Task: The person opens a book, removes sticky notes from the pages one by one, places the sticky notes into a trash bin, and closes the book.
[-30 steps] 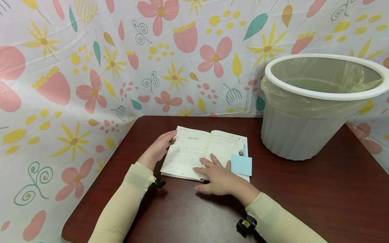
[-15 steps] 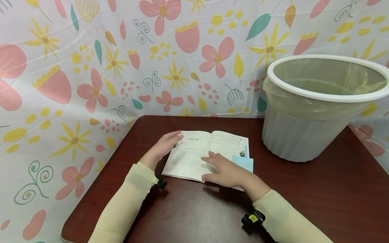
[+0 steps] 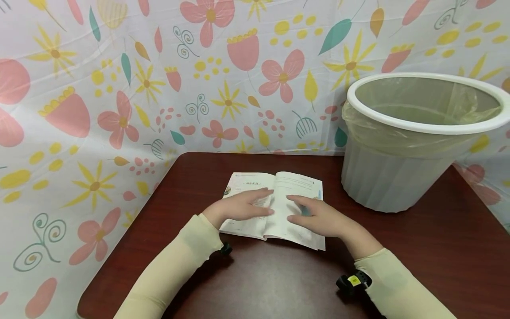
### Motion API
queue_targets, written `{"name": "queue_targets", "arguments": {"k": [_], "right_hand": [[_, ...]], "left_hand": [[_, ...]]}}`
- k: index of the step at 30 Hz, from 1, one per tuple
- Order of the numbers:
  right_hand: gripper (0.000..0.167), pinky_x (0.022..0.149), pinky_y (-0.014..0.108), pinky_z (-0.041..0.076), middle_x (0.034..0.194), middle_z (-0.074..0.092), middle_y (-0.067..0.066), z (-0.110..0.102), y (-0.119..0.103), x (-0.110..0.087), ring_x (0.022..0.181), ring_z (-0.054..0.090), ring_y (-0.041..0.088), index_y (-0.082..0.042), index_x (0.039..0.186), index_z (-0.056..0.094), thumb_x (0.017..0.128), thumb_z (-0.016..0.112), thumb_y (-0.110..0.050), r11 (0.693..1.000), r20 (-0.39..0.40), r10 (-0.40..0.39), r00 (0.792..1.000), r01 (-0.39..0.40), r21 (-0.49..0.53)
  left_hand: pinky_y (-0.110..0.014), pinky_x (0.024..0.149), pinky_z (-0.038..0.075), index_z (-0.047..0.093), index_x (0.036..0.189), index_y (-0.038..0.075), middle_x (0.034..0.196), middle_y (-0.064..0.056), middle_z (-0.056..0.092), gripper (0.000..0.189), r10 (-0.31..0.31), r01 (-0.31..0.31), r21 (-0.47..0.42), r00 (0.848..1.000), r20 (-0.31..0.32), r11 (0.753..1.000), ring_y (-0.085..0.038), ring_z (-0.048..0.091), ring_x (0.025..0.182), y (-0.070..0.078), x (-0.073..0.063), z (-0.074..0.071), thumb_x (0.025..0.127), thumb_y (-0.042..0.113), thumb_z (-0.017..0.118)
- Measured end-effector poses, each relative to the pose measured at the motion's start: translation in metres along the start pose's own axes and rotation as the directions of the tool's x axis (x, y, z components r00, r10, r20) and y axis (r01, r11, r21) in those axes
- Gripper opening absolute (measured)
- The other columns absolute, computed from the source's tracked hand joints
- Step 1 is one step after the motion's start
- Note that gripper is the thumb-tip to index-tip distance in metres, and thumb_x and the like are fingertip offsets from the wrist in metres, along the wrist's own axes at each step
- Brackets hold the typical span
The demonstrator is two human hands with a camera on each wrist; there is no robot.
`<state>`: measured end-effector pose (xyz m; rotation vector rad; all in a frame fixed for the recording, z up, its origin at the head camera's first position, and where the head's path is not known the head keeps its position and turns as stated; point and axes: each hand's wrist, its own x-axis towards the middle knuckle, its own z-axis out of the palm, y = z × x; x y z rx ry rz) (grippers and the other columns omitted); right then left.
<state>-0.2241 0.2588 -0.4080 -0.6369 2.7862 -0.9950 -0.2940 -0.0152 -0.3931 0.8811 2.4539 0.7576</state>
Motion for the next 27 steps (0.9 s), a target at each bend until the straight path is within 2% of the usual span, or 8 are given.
{"name": "queue_targets", "arguments": {"k": [2,5,10,13,16,18,24,27], "right_hand": [[0.065,0.111,0.061,0.042,0.155,0.052,0.015,-0.004,0.006,-0.004,0.144,0.047,0.039,-0.017,0.155,0.049,0.1,0.064,-0.049,1.0,-0.001,-0.01,1.0,0.01,-0.003],[0.061,0.111,0.056,0.045,0.153,0.055,0.013,-0.008,0.012,-0.007,0.143,0.049,0.037,-0.016,0.154,0.05,0.101,0.064,-0.043,0.999,-0.006,-0.044,0.999,0.044,-0.003],[0.059,0.11,0.034,0.046,0.156,0.052,0.011,-0.012,0.022,-0.012,0.145,0.047,0.035,-0.014,0.154,0.049,0.102,0.064,-0.039,0.998,-0.006,-0.065,0.998,0.065,0.016],[0.062,0.11,0.038,0.046,0.156,0.051,0.013,-0.014,0.029,-0.016,0.145,0.046,0.035,-0.014,0.155,0.048,0.102,0.064,-0.041,0.999,0.002,-0.04,0.999,0.04,-0.005],[0.063,0.11,0.053,0.045,0.154,0.053,0.015,-0.017,0.036,-0.021,0.144,0.047,0.037,-0.013,0.155,0.048,0.101,0.064,-0.043,0.999,0.009,-0.009,1.0,0.009,-0.049],[0.064,0.108,0.058,0.045,0.153,0.054,0.017,-0.021,0.041,-0.023,0.142,0.048,0.038,-0.011,0.154,0.049,0.101,0.064,-0.044,0.997,0.008,0.012,1.0,-0.011,-0.076],[0.062,0.104,0.058,0.047,0.146,0.059,0.02,-0.031,0.052,-0.027,0.136,0.055,0.04,-0.006,0.149,0.053,0.101,0.063,-0.044,0.99,-0.023,0.072,0.997,-0.074,-0.118],[0.058,0.099,0.053,0.051,0.136,0.067,0.02,-0.035,0.056,-0.026,0.128,0.061,0.039,-0.004,0.145,0.058,0.102,0.062,-0.044,0.987,-0.053,0.093,0.994,-0.099,-0.129]], "left_hand": [[-0.043,0.128,0.025,0.029,0.164,0.025,0.174,-0.003,0.017,0.087,0.019,-0.025,0.068,0.997,0.08,0.997,-0.018,0.019,0.161,0.009,0.007,0.005,0.094,0.064,0.063],[-0.039,0.129,0.022,0.027,0.165,0.025,0.175,-0.005,0.011,0.093,0.024,-0.046,0.147,0.989,0.147,0.988,-0.017,0.013,0.162,0.021,0.018,0.011,0.09,0.063,0.069],[-0.036,0.13,0.022,0.027,0.165,0.024,0.175,-0.008,0.008,0.099,0.004,-0.056,0.261,0.981,0.195,0.964,-0.024,0.01,0.162,0.035,0.033,0.021,0.087,0.063,0.074],[-0.036,0.129,0.023,0.027,0.165,0.023,0.175,-0.01,0.009,0.1,-0.007,-0.065,0.319,0.976,0.218,0.946,-0.026,0.01,0.162,0.041,0.04,0.028,0.086,0.062,0.075],[-0.035,0.129,0.024,0.029,0.164,0.024,0.174,-0.009,0.011,0.099,-0.031,-0.053,0.363,0.974,0.223,0.93,-0.026,0.011,0.162,0.047,0.046,0.035,0.085,0.061,0.077],[-0.034,0.128,0.025,0.032,0.163,0.026,0.174,-0.008,0.013,0.098,-0.048,-0.043,0.399,0.976,0.213,0.916,-0.024,0.013,0.162,0.049,0.049,0.038,0.084,0.061,0.078],[-0.034,0.127,0.028,0.038,0.16,0.03,0.173,-0.003,0.02,0.093,-0.099,0.004,0.463,0.978,0.181,0.886,-0.021,0.016,0.162,0.057,0.05,0.048,0.082,0.06,0.079],[-0.035,0.126,0.031,0.04,0.159,0.031,0.172,-0.002,0.025,0.093,-0.105,0.011,0.502,0.982,0.159,0.865,-0.022,0.02,0.161,0.061,0.048,0.051,0.081,0.062,0.08]]}}
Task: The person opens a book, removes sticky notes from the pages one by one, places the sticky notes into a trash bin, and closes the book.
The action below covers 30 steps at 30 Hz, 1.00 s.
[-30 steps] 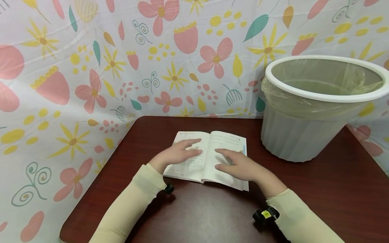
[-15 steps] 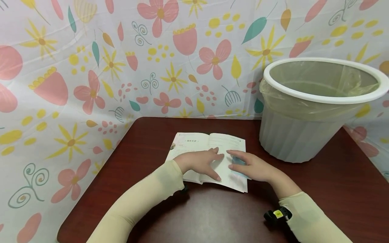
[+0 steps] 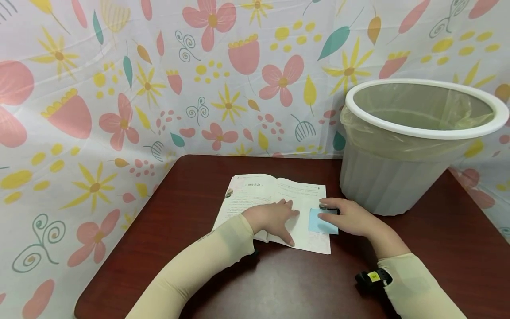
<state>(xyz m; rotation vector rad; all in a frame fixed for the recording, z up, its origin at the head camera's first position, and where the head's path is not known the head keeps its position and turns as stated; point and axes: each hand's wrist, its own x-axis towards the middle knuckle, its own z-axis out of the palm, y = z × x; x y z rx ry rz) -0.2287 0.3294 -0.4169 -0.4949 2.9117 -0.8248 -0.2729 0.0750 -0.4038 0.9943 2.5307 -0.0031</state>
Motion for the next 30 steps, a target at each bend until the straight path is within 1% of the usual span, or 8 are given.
{"name": "queue_targets", "arguments": {"k": [5,7,11,16,18,22,25,30], "right_hand": [[0.049,0.088,0.041,0.053,0.122,0.074,0.013,-0.003,0.006,0.003,0.113,0.068,0.031,-0.006,0.132,0.069,0.101,0.064,-0.043,0.999,-0.05,0.042,0.998,-0.043,-0.019],[0.048,0.087,0.041,0.054,0.121,0.074,0.013,-0.003,0.008,0.005,0.112,0.068,0.031,-0.006,0.128,0.072,0.1,0.065,-0.043,0.998,-0.057,0.062,0.996,-0.064,-0.025],[0.047,0.086,0.045,0.055,0.122,0.072,0.021,-0.002,0.013,0.008,0.111,0.067,0.036,-0.001,0.123,0.074,0.1,0.065,-0.041,0.994,-0.042,0.109,0.993,-0.11,-0.026],[0.037,0.079,0.037,0.054,0.118,0.073,0.022,-0.001,0.017,0.01,0.103,0.068,0.03,0.0,0.118,0.076,0.098,0.068,-0.031,0.988,-0.041,0.154,0.987,-0.154,0.009],[0.031,0.076,0.034,0.052,0.115,0.074,0.02,0.0,0.017,0.011,0.099,0.066,0.027,-0.002,0.113,0.078,0.097,0.069,-0.027,0.988,-0.06,0.153,0.986,-0.152,0.018],[0.02,0.075,0.034,0.05,0.112,0.074,0.019,0.002,0.016,0.011,0.096,0.063,0.026,-0.006,0.106,0.08,0.095,0.069,-0.019,0.99,-0.102,0.138,0.985,-0.138,0.009],[0.02,0.075,0.033,0.049,0.114,0.074,0.02,0.002,0.012,0.011,0.094,0.062,0.024,-0.007,0.107,0.08,0.094,0.067,-0.015,0.993,-0.114,0.12,0.986,-0.121,-0.003],[0.021,0.074,0.032,0.046,0.117,0.073,0.02,0.004,0.005,0.012,0.088,0.056,0.021,-0.007,0.109,0.08,0.094,0.067,-0.013,0.996,-0.1,0.085,0.991,-0.086,-0.009]], "left_hand": [[-0.036,0.125,0.032,0.042,0.159,0.03,0.17,-0.004,0.031,0.094,-0.002,0.003,0.043,0.999,-0.032,0.999,-0.025,0.026,0.159,0.007,0.0,0.002,0.08,0.064,0.08],[-0.037,0.125,0.032,0.042,0.158,0.03,0.169,-0.003,0.032,0.094,-0.006,0.007,0.044,0.999,-0.039,0.999,-0.026,0.027,0.159,0.008,0.0,0.002,0.079,0.064,0.08],[-0.037,0.124,0.034,0.044,0.157,0.031,0.168,-0.003,0.035,0.095,-0.014,0.016,0.032,0.998,-0.057,0.999,-0.027,0.029,0.158,0.01,0.0,0.003,0.077,0.065,0.082],[-0.037,0.124,0.035,0.045,0.157,0.03,0.167,-0.004,0.036,0.097,-0.014,0.017,0.034,0.997,-0.081,0.999,-0.027,0.031,0.157,0.011,0.001,0.005,0.075,0.067,0.083],[-0.036,0.123,0.035,0.046,0.156,0.03,0.167,-0.004,0.037,0.097,-0.016,0.02,0.04,0.996,-0.092,0.999,-0.026,0.031,0.157,0.01,0.001,0.006,0.074,0.068,0.082],[-0.035,0.124,0.033,0.045,0.157,0.031,0.166,-0.003,0.038,0.098,-0.017,0.023,0.057,0.994,-0.106,0.998,-0.025,0.032,0.156,0.01,0.002,0.007,0.074,0.069,0.081],[-0.035,0.124,0.033,0.045,0.156,0.031,0.166,-0.003,0.038,0.098,-0.015,0.023,0.072,0.994,-0.112,0.997,-0.025,0.033,0.156,0.01,0.003,0.007,0.074,0.071,0.081],[-0.035,0.121,0.037,0.046,0.156,0.031,0.165,-0.003,0.04,0.099,-0.017,0.029,0.101,0.993,-0.116,0.995,-0.025,0.036,0.154,0.01,0.004,0.01,0.073,0.074,0.079]]}}
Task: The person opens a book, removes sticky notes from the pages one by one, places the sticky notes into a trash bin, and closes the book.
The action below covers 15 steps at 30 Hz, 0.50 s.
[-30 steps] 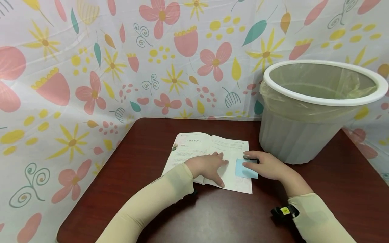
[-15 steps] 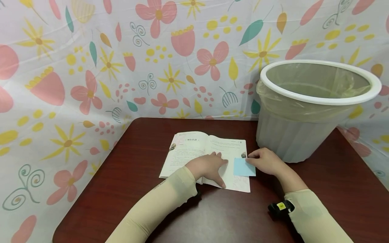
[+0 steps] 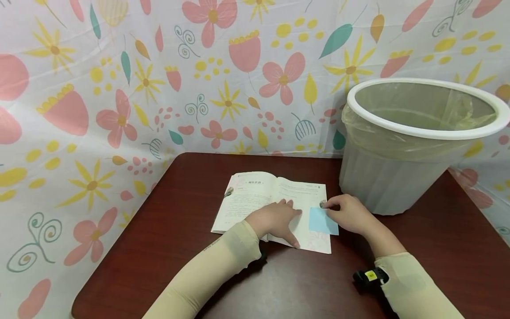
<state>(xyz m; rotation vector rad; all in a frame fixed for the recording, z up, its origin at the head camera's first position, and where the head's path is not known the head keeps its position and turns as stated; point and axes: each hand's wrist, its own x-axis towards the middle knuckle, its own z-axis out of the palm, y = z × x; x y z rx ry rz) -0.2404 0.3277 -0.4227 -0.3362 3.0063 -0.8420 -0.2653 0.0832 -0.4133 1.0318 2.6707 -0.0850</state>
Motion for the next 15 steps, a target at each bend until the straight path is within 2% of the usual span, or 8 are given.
{"name": "queue_targets", "arguments": {"k": [9,15], "right_hand": [[0.02,0.07,0.027,0.045,0.118,0.075,0.018,0.0019,-0.0074,-0.0022,0.08,0.053,0.015,-0.008,0.109,0.08,0.094,0.068,-0.012,0.999,0.007,-0.054,0.999,0.054,-0.005],[0.019,0.072,0.025,0.047,0.115,0.076,0.016,0.0005,-0.0109,-0.0038,0.085,0.056,0.014,-0.008,0.107,0.081,0.094,0.069,-0.012,0.995,0.011,-0.095,0.995,0.095,-0.009]], "left_hand": [[-0.035,0.121,0.038,0.047,0.156,0.031,0.165,-0.003,0.041,0.099,0.003,-0.003,-0.001,1.0,-0.004,1.0,-0.025,0.036,0.154,0.0002,0.0009,0.0011,0.073,0.074,0.079],[-0.036,0.12,0.039,0.046,0.156,0.03,0.165,-0.002,0.041,0.099,0.009,-0.009,0.002,1.0,-0.006,1.0,-0.025,0.037,0.154,-0.0004,0.001,0.0006,0.073,0.074,0.079]]}}
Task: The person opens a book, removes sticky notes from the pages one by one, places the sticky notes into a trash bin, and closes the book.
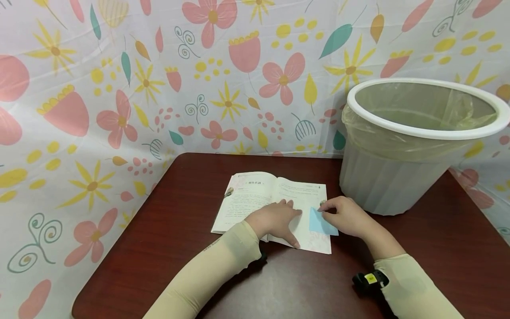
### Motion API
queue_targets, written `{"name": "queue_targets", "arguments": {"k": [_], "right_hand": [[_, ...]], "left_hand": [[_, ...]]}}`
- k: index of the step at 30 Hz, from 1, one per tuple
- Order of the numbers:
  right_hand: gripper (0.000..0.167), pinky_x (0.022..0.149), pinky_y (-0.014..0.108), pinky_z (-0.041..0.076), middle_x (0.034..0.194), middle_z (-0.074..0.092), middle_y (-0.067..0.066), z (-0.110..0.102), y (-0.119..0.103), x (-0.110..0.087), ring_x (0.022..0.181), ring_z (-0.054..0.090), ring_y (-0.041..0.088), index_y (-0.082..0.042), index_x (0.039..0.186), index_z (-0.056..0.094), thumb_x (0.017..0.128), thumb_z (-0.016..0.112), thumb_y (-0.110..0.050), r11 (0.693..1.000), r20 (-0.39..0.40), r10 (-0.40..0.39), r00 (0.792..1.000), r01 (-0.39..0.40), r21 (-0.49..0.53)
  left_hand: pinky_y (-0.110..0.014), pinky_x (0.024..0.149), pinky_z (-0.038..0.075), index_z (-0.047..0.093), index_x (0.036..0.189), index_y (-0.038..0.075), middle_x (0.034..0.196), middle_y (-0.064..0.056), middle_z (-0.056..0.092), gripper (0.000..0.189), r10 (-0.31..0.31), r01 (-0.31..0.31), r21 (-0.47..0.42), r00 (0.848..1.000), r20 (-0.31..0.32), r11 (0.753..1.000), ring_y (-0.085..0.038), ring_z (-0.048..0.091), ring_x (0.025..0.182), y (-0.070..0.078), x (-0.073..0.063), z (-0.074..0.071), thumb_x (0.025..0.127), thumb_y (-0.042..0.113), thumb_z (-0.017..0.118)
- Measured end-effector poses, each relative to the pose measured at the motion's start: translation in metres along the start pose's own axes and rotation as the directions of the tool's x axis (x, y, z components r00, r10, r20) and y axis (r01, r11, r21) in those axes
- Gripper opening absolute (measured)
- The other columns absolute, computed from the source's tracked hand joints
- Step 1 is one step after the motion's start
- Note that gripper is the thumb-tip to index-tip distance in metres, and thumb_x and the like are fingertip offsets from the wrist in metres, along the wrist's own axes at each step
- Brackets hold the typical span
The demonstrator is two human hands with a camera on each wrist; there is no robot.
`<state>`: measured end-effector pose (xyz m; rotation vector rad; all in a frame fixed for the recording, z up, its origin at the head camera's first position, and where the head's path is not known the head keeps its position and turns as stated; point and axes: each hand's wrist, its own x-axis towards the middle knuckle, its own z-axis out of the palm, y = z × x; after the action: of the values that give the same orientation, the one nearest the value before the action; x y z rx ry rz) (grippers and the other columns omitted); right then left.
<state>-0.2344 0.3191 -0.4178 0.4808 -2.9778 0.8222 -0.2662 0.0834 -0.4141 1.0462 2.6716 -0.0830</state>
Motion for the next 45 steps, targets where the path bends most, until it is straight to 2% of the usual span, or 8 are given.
{"name": "queue_targets", "arguments": {"k": [10,16,21,24,27,31,37,45], "right_hand": [[0.016,0.077,0.023,0.052,0.106,0.079,0.005,-0.002,-0.001,-0.003,0.094,0.064,0.006,-0.013,0.104,0.082,0.092,0.071,-0.01,0.999,0.002,-0.05,0.999,0.05,0.009],[0.017,0.065,0.022,0.044,0.099,0.078,0.001,-0.003,-0.002,-0.006,0.07,0.048,0.0,-0.011,0.104,0.082,0.092,0.071,-0.007,0.994,0.02,-0.074,0.997,0.072,0.077],[0.018,0.056,0.024,0.04,0.08,0.07,-0.003,-0.004,-0.002,-0.008,0.059,0.038,0.001,-0.011,0.104,0.082,0.091,0.07,-0.007,0.988,0.037,-0.094,0.995,0.089,0.125],[0.017,0.058,0.022,0.042,0.084,0.074,-0.002,-0.005,-0.002,-0.008,0.06,0.041,0.002,-0.013,0.102,0.082,0.091,0.07,-0.006,0.986,0.048,-0.101,0.994,0.094,0.136],[0.018,0.064,0.021,0.045,0.099,0.079,0.0,-0.006,-0.003,-0.008,0.066,0.048,0.001,-0.013,0.101,0.083,0.091,0.07,-0.005,0.983,0.061,-0.12,0.991,0.11,0.146],[0.017,0.069,0.019,0.05,0.104,0.08,0.002,-0.009,-0.004,-0.009,0.078,0.057,-0.004,-0.013,0.1,0.083,0.092,0.07,-0.006,0.974,0.085,-0.168,0.982,0.153,0.165],[0.016,0.076,0.019,0.054,0.104,0.08,0.002,-0.012,-0.006,-0.01,0.095,0.066,-0.004,-0.012,0.1,0.082,0.093,0.07,-0.004,0.954,0.111,-0.234,0.966,0.206,0.22],[0.019,0.073,0.02,0.055,0.102,0.08,0.003,-0.014,-0.006,-0.011,0.093,0.065,-0.004,-0.009,0.101,0.082,0.093,0.068,0.0,0.918,0.149,-0.305,0.941,0.249,0.309]], "left_hand": [[-0.035,0.119,0.04,0.048,0.155,0.03,0.164,-0.002,0.042,0.098,0.001,-0.001,0.0,1.0,-0.005,1.0,-0.024,0.038,0.153,0.0,0.0,0.0,0.073,0.074,0.08],[-0.035,0.119,0.04,0.048,0.155,0.03,0.163,-0.002,0.043,0.098,0.002,-0.002,-0.004,1.0,-0.007,1.0,-0.024,0.039,0.153,0.001,-0.001,-0.001,0.072,0.073,0.08],[-0.035,0.119,0.04,0.049,0.154,0.03,0.163,-0.002,0.044,0.098,0.001,-0.001,-0.01,1.0,-0.01,1.0,-0.024,0.039,0.152,0.001,-0.001,-0.001,0.072,0.073,0.081],[-0.035,0.119,0.04,0.05,0.154,0.029,0.162,-0.002,0.045,0.098,0.003,-0.004,-0.012,1.0,-0.015,1.0,-0.024,0.04,0.152,0.001,-0.001,-0.001,0.072,0.073,0.081],[-0.035,0.119,0.04,0.05,0.154,0.029,0.162,-0.002,0.046,0.098,0.006,-0.006,-0.012,1.0,-0.018,1.0,-0.024,0.041,0.151,0.001,-0.002,-0.001,0.072,0.072,0.081],[-0.035,0.119,0.041,0.05,0.154,0.028,0.161,-0.002,0.046,0.098,0.005,-0.005,-0.012,1.0,-0.017,1.0,-0.024,0.041,0.151,0.002,-0.002,-0.002,0.072,0.072,0.081],[-0.035,0.119,0.041,0.05,0.153,0.029,0.161,-0.002,0.046,0.098,0.002,-0.002,-0.006,1.0,-0.017,1.0,-0.025,0.041,0.151,0.002,-0.002,-0.002,0.071,0.073,0.081],[-0.035,0.118,0.041,0.05,0.154,0.029,0.161,-0.002,0.046,0.098,-0.001,0.001,-0.005,1.0,-0.016,1.0,-0.025,0.041,0.151,0.001,-0.001,-0.001,0.071,0.073,0.081]]}}
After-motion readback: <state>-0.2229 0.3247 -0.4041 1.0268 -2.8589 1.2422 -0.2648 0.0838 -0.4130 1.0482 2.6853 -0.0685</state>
